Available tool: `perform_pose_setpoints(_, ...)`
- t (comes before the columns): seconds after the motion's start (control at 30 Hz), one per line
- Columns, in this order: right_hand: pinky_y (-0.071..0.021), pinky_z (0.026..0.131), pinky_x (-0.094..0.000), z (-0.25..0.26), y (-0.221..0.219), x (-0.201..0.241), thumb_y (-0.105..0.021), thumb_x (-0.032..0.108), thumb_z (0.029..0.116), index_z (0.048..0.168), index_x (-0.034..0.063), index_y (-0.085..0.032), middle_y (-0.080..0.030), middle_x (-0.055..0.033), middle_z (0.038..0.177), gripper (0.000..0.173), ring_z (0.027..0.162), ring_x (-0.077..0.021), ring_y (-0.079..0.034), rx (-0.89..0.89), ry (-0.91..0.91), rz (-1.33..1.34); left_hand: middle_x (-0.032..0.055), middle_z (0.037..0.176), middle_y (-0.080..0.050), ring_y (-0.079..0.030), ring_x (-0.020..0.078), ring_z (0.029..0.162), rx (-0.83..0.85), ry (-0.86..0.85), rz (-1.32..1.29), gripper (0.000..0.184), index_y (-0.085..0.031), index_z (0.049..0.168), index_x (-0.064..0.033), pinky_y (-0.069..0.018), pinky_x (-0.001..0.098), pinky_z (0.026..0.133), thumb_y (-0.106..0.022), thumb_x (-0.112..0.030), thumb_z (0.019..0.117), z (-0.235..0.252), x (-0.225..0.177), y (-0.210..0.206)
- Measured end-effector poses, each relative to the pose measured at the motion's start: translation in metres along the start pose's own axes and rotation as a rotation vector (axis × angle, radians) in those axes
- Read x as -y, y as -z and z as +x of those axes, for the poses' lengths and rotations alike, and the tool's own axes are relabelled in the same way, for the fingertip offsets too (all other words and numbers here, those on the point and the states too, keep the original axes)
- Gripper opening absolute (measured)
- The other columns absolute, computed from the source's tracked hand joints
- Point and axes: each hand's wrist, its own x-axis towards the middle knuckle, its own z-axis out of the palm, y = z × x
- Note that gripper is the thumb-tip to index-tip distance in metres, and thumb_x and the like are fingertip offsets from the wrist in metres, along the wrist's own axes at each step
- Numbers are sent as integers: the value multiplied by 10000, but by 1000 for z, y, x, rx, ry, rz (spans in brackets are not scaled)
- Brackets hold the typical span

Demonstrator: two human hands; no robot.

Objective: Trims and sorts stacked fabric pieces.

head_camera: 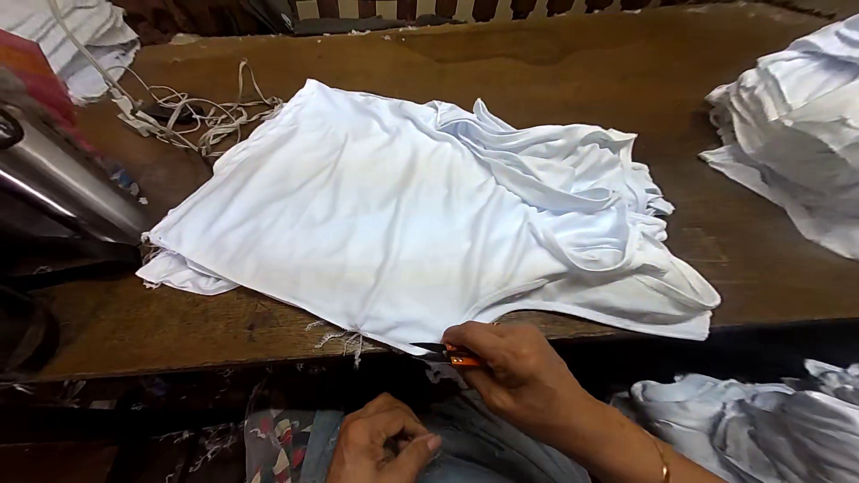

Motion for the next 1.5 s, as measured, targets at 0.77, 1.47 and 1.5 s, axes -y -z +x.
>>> perform_pose_setpoints(0.77, -424, 448, -178, 25, 59, -43, -606, 194, 959, 988, 173, -702, -587, 103, 690, 103, 534, -4, -505, 11, -257, 304, 136, 864, -760, -678, 143, 570, -243, 387, -513, 360, -718, 1064, 35, -556, 275, 453, -470, -224, 1093, 38, -34, -21)
perform_pose_setpoints(1.47, -465, 478, -311, 26, 45, 28, -522, 196, 990, 946, 103, -650, -603, -9, 737, 165, 614, -142, -595, -18, 182, -115, 157, 1034, -760, -758, 236, 873, -143, 283, -894, 646, -704, 1142, 9, -637, 387, 676, -232, -432, 1111, 36, -34, -11)
perform_pose_setpoints(1.5, -485, 486, -333, 12, 32, 29, -527, 195, 1000, 958, 89, -651, -616, -36, 747, 169, 624, -171, -615, 36, 161, -62, 154, 1014, -760, -759, 245, 879, -152, 326, -958, 738, -710, 1102, -11, -642, 415, 724, -191, -535, 1092, 38, -33, -12)
